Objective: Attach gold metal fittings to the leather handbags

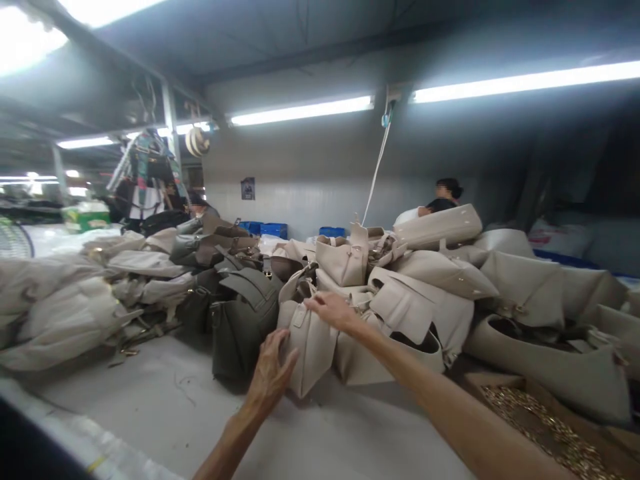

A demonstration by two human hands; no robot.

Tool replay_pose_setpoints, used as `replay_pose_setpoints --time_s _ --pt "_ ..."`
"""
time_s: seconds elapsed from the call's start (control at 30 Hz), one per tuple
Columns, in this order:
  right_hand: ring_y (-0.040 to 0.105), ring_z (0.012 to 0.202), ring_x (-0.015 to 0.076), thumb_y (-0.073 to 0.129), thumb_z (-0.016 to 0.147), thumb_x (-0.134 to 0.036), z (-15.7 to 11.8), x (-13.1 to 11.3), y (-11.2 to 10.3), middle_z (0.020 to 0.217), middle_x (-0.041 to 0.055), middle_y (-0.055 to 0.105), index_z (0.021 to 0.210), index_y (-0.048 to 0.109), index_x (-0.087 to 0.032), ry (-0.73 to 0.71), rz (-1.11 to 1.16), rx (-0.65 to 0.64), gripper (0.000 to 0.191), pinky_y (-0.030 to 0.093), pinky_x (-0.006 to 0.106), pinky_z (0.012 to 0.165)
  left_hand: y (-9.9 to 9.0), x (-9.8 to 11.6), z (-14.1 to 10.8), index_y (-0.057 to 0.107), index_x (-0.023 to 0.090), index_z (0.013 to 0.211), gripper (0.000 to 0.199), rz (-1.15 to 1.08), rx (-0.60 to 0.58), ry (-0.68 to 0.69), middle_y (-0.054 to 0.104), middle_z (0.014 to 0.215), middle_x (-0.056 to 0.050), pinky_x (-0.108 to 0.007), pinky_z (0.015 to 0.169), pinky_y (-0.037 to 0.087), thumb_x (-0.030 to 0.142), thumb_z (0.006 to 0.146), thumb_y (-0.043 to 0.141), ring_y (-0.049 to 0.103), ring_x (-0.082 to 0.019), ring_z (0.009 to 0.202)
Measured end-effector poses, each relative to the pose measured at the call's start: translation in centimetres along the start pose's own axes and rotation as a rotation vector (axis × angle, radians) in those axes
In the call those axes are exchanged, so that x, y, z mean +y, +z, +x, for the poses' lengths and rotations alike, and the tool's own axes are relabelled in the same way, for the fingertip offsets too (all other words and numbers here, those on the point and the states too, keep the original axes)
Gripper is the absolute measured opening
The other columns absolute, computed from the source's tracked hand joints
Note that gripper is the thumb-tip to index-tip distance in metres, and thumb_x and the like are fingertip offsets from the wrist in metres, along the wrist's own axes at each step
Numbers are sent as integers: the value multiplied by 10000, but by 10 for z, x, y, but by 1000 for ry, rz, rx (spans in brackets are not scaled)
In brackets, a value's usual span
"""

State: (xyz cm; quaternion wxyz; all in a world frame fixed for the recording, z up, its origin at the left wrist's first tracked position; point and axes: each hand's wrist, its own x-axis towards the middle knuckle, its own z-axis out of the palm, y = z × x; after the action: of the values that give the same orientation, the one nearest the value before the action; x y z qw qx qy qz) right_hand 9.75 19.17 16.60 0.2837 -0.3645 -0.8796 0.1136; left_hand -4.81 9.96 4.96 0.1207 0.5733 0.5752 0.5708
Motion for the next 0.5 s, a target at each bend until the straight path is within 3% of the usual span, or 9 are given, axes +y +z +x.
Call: replay_pose_setpoints --time_s 0.07,0.13,0.2,0.27,0.4,0.5 --pt "595 859 185 628 814 -360 -15 -8 17 911 70 659 951 630 -148 -61 -54 -7 251 430 277 768 -8 -5 -1 574 145 1108 448 -35 -9 -29 583 1171 -141 -452 1006 380 445 777 530 518 -287 1139" --pt "572 970 233 701 739 -302 -32 -14 29 1020 102 642 1127 568 -149 -103 -105 0 438 415 325 855 -17 -7 -3 579 136 1105 445 -71 -18 -60 615 1131 -141 -437 975 414 444 789 523 554 -283 1106" --pt "564 997 258 669 751 -234 -45 -18 35 1020 116 640 1196 524 -147 -127 -140 14 476 402 372 895 -27 -4 -7 592 138 1085 408 -100 -21 -74 644 1093 -131 -408 956 438 419 796 530 583 -268 1072" --pt "574 979 271 565 815 -198 -52 -20 36 976 130 644 1181 524 -128 -133 -152 38 374 410 400 879 -38 0 -13 616 153 1031 337 -119 -7 -70 666 1048 -107 -359 921 465 387 805 529 609 -240 1025" --pt "629 810 252 424 880 -215 -45 -41 19 812 98 658 1027 578 -141 -110 -207 221 225 450 362 742 -69 -4 -23 618 164 970 279 -120 137 -91 677 985 -79 -306 844 498 365 834 479 631 -198 945" --pt "634 726 238 420 895 -266 -45 -66 -10 733 79 665 953 609 -189 -295 -288 374 212 451 335 657 -104 -26 -25 600 141 984 291 -85 291 -157 678 941 -89 -321 777 516 362 844 472 643 -203 888"
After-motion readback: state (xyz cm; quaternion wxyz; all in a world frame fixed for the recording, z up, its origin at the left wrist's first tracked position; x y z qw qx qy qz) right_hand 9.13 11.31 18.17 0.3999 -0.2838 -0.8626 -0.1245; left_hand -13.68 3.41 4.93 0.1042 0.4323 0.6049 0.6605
